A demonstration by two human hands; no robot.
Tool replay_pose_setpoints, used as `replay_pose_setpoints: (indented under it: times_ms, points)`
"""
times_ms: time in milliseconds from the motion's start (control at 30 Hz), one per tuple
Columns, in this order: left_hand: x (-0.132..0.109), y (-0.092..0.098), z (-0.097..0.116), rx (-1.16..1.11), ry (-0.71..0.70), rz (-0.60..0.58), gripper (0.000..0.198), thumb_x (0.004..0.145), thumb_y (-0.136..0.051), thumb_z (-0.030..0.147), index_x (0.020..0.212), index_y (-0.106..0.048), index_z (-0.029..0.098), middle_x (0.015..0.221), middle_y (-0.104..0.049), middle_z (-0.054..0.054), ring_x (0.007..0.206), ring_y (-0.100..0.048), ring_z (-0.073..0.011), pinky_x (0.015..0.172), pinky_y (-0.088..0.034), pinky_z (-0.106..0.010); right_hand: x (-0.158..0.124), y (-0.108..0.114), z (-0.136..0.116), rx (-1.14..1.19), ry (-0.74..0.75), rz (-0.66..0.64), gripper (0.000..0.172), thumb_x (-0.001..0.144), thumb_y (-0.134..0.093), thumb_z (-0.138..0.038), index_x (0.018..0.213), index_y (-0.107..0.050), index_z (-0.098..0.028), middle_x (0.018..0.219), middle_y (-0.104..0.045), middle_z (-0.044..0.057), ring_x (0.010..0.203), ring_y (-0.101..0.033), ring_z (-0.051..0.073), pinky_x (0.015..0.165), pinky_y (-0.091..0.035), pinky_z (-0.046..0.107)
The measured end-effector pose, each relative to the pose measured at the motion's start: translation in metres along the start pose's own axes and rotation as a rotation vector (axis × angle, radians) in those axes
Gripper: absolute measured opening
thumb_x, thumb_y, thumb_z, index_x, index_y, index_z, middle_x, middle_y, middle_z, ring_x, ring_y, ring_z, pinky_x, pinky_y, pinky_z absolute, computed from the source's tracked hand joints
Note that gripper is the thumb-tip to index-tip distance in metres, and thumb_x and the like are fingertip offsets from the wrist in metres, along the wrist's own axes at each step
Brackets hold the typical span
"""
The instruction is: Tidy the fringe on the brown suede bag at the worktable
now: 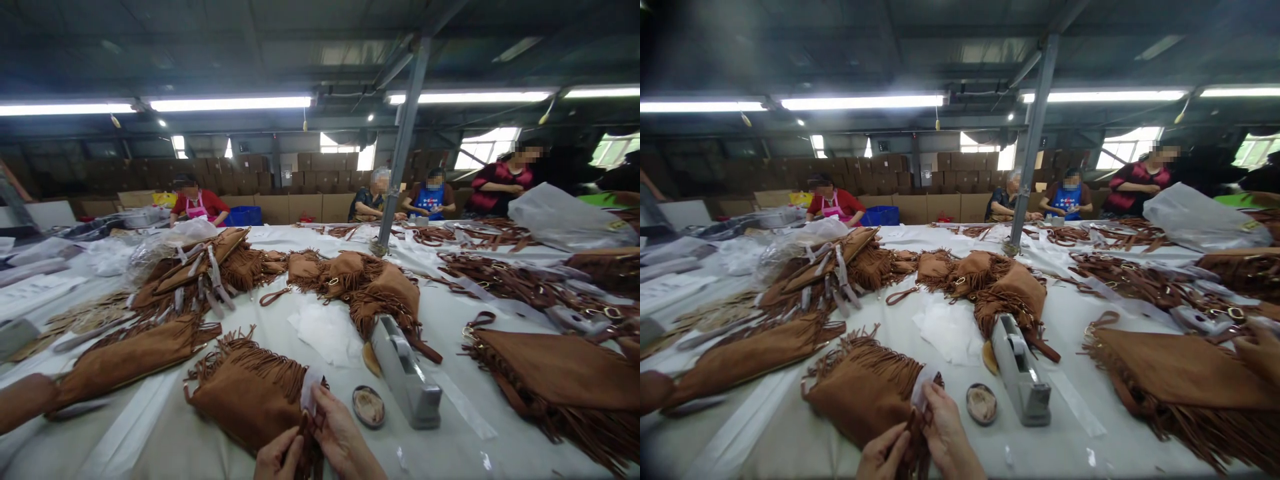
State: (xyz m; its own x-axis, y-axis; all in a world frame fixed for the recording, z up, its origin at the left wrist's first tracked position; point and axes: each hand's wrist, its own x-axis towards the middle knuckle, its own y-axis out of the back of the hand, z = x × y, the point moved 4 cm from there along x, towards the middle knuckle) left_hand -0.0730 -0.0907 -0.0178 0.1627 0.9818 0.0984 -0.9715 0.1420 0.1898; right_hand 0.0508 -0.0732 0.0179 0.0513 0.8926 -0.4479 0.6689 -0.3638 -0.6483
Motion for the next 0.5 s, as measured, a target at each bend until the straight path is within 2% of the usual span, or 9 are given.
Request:
replay_pose_setpoints:
  times_ms: [133,300,400,500]
  points:
    - [0.0017,0.0033,0.0032,0.033,-0.005,-0.033,0.043,0.076,-0.052,0.051,0.099,-0.071,0.02,0.069,-0.075,-0.005,0.077,-0.068,-0.0213,0.074,-0.056,-0.027,-0.0017,0.0005,0.0014,-0.011,0.009,-0.02,0.034,0.058,-0.081,-0.034,0.082,-0.064,-0.017,0.072,-0.07,0.002,0.058,-0.062,0.012,0.052,-0.049,0.02]
    - [0.0022,0.0031,0.0022,0.052,0.028,-0.07,0.041,0.079,-0.051,0.047,0.103,-0.069,0.02,0.094,-0.076,-0.007,0.093,-0.067,-0.0218,0.088,-0.052,-0.028,-0.0052,-0.003,0.0026,-0.048,0.033,-0.054,0.037,0.057,-0.082,-0.036,0.083,-0.064,-0.016,0.074,-0.069,0.001,0.06,-0.062,0.011,0.053,-0.047,0.019]
    - [0.0021,0.0028,0.0028,0.051,0.043,-0.07,0.04,0.079,-0.049,0.047,0.102,-0.069,0.02,0.102,-0.074,-0.007,0.099,-0.065,-0.0221,0.088,-0.051,-0.028,-0.0077,-0.0073,0.0038,-0.062,0.063,-0.086,0.036,0.058,-0.081,-0.037,0.082,-0.065,-0.015,0.077,-0.07,0.002,0.062,-0.061,0.01,0.056,-0.047,0.019]
    - [0.0014,0.0033,0.0035,0.082,0.048,-0.057,0.04,0.08,-0.048,0.047,0.1,-0.068,0.019,0.099,-0.074,-0.008,0.092,-0.067,-0.0207,0.082,-0.052,-0.025,-0.0096,-0.0093,0.0053,-0.108,0.126,-0.134,0.036,0.061,-0.079,-0.038,0.085,-0.065,-0.015,0.077,-0.07,0.002,0.065,-0.061,0.011,0.061,-0.047,0.019]
